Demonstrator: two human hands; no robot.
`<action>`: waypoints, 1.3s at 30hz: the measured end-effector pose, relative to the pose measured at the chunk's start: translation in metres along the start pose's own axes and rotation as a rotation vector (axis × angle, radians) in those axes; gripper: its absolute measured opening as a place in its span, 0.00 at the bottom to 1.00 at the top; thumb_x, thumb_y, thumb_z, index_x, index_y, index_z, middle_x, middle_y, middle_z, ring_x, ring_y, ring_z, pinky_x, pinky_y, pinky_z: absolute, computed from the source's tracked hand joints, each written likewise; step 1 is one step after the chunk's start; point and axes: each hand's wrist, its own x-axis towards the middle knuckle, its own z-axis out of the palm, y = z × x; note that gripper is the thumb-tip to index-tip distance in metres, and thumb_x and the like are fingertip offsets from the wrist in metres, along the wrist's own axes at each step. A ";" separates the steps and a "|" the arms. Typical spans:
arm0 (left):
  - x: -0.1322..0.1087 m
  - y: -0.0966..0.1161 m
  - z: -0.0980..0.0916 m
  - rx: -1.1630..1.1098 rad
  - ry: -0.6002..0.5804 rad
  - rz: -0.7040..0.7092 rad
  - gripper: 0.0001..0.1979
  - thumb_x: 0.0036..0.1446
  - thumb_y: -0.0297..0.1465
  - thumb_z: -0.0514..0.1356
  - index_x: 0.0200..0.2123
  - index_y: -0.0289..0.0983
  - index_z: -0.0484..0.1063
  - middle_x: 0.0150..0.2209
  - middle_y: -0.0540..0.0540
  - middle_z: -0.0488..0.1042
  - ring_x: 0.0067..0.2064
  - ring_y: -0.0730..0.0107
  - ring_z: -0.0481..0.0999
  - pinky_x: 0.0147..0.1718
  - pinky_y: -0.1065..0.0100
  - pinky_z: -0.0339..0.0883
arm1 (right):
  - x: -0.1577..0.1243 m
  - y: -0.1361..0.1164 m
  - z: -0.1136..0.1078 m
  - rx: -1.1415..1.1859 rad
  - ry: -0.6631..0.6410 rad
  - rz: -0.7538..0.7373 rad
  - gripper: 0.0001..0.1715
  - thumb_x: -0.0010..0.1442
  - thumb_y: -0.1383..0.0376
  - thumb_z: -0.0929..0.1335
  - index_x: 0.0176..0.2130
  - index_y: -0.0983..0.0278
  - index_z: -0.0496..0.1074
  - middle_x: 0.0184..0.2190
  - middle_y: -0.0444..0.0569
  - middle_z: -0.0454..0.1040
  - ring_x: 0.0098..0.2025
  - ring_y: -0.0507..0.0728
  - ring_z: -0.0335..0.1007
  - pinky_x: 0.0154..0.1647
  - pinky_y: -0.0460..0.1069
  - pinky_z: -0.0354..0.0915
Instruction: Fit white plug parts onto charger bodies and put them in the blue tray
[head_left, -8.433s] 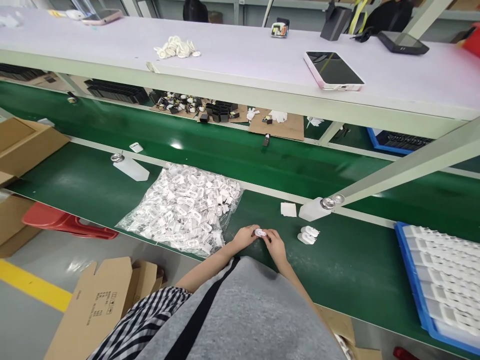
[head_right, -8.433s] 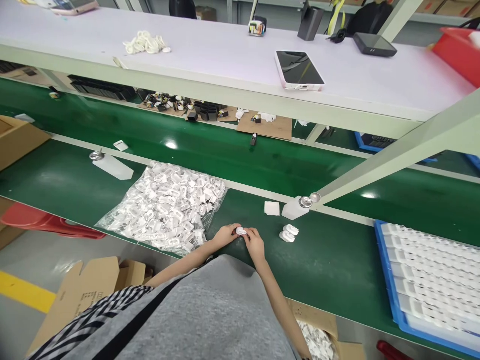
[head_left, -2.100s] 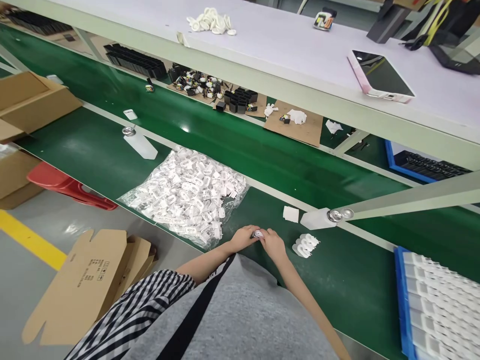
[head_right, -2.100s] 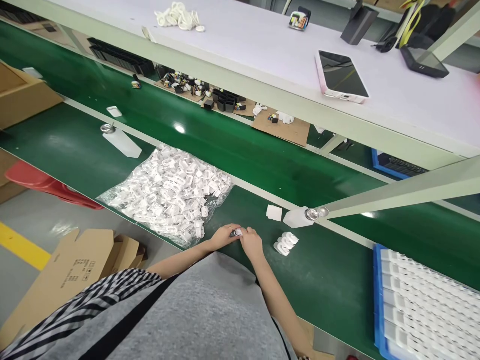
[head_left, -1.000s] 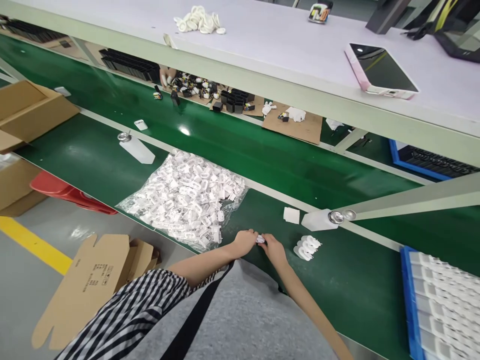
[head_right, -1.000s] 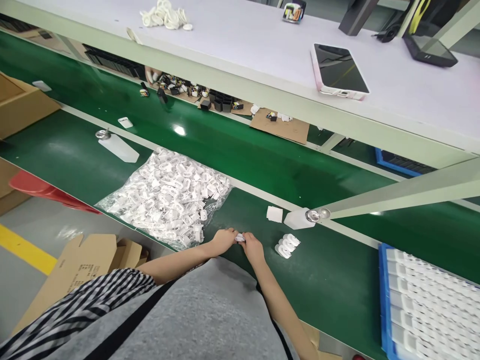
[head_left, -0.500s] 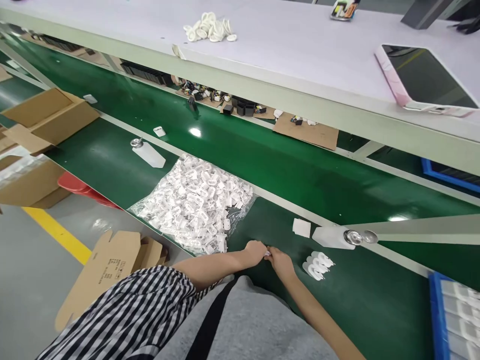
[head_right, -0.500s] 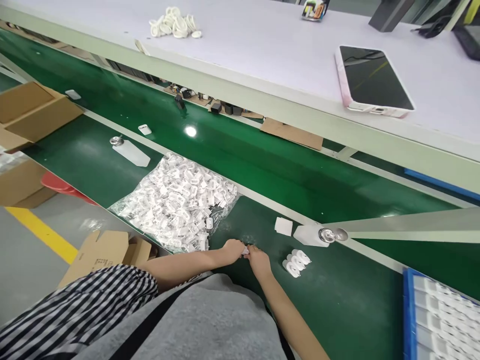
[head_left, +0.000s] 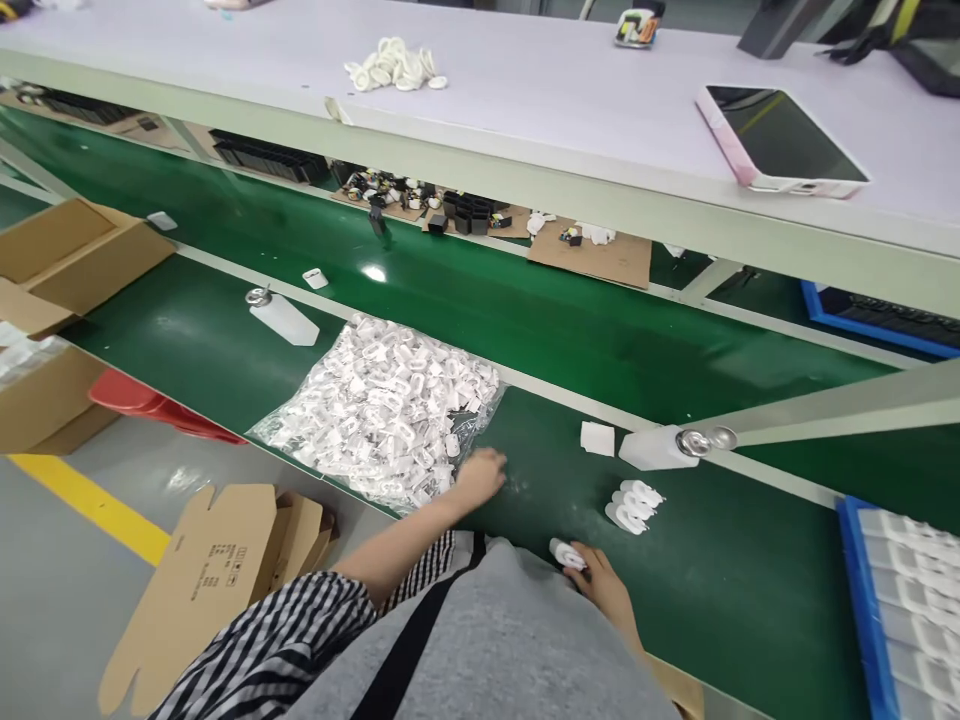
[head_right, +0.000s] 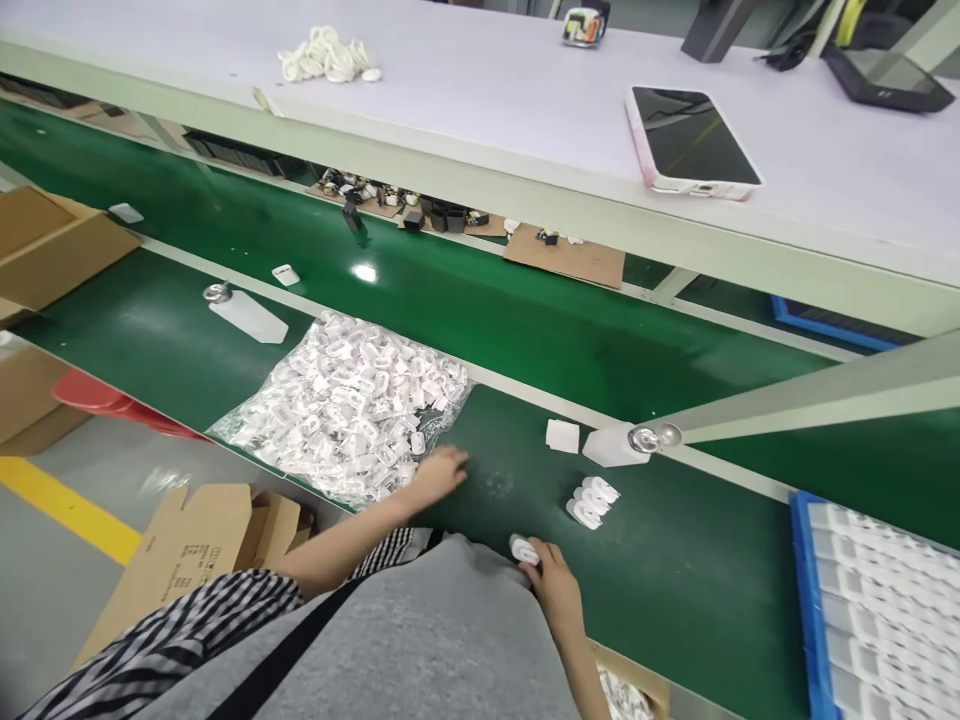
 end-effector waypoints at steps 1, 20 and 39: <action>0.007 -0.013 -0.013 0.026 0.057 -0.053 0.16 0.51 0.25 0.45 0.43 0.31 0.61 0.43 0.37 0.62 0.44 0.59 0.61 0.40 0.63 0.57 | -0.003 0.006 -0.002 0.022 0.057 0.072 0.17 0.46 0.59 0.60 0.38 0.61 0.64 0.34 0.47 0.67 0.32 0.55 0.66 0.26 0.47 0.63; 0.035 -0.045 -0.050 0.043 0.368 -0.252 0.12 0.50 0.28 0.49 0.40 0.34 0.62 0.40 0.43 0.64 0.39 0.65 0.66 0.34 0.70 0.59 | 0.011 0.012 -0.007 0.363 0.442 0.707 0.26 0.41 0.52 0.61 0.36 0.68 0.61 0.27 0.49 0.67 0.28 0.56 0.63 0.25 0.47 0.56; -0.010 0.032 -0.025 -1.329 0.159 -0.039 0.14 0.38 0.22 0.57 0.33 0.33 0.63 0.31 0.50 0.68 0.30 0.77 0.69 0.32 0.73 0.63 | 0.003 -0.013 -0.015 0.452 0.436 0.462 0.20 0.44 0.55 0.59 0.33 0.67 0.61 0.22 0.48 0.68 0.24 0.55 0.64 0.27 0.49 0.60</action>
